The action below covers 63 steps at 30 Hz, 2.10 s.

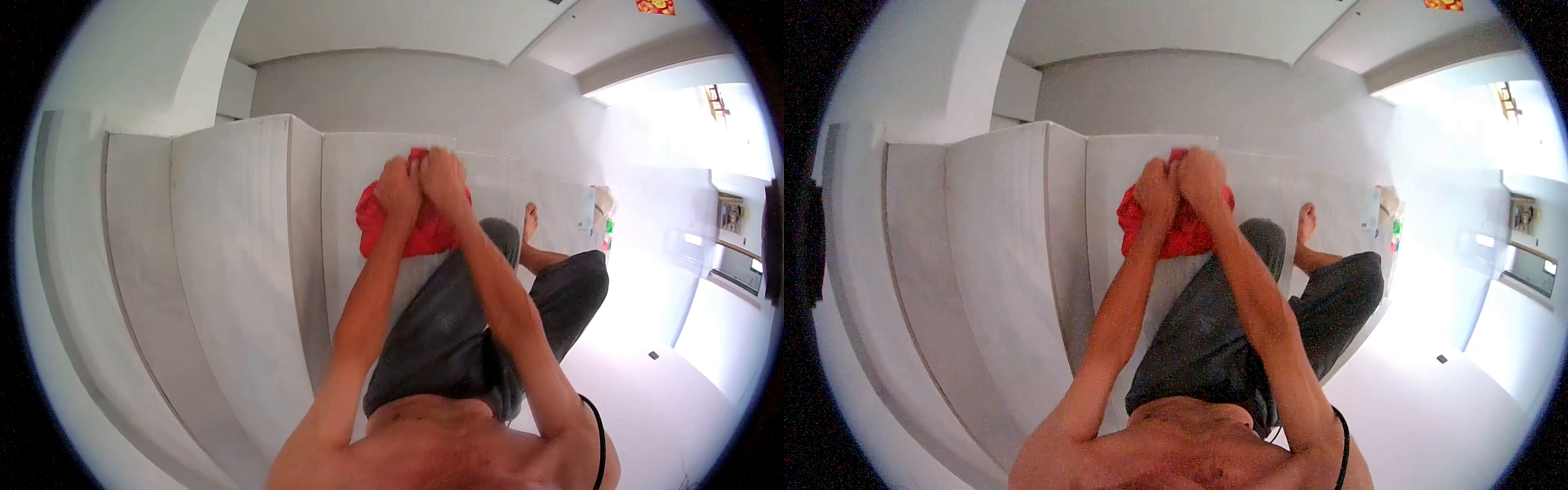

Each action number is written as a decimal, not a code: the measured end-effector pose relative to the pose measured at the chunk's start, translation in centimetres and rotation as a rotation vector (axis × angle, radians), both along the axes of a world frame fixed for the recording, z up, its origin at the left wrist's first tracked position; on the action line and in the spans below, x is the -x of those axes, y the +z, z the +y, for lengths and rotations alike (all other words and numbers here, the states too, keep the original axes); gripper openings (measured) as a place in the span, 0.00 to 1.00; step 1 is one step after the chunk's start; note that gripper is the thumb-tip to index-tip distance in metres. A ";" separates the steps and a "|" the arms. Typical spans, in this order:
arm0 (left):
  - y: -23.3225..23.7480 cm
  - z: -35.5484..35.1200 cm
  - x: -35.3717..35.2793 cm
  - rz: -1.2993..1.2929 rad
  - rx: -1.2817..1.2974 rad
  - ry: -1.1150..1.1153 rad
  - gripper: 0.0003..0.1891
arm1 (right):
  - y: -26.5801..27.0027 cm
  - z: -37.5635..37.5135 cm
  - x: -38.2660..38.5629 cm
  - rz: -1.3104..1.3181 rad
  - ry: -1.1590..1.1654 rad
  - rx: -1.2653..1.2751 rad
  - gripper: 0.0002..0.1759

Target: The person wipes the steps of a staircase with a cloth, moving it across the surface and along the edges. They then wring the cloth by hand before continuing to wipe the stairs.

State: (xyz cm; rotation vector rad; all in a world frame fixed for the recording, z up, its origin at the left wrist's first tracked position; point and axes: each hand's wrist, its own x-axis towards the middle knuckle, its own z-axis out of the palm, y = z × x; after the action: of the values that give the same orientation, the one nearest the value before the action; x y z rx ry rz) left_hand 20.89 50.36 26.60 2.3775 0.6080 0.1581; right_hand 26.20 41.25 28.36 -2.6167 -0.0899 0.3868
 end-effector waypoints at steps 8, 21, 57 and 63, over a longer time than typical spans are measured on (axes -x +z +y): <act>-0.7 -0.1 -1.6 -0.096 -0.004 0.054 0.15 | 0.1 1.1 -2.7 -0.030 -0.014 0.027 0.16; -0.1 0.3 -0.3 -0.029 0.032 -0.006 0.13 | -2.0 -0.2 -0.5 -0.172 0.079 -0.043 0.16; 0.5 0.8 1.2 0.053 0.032 0.029 0.15 | 1.1 1.3 0.0 0.007 0.089 0.070 0.15; -0.8 0.6 -0.4 -0.041 -0.023 0.104 0.15 | 0.3 2.2 -1.8 0.057 0.079 0.058 0.17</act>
State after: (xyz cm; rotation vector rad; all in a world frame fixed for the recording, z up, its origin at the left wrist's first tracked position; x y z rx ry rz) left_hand 21.26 51.00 25.76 2.3594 0.7141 0.2607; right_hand 28.03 43.41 28.65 -2.6625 -0.1657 0.4977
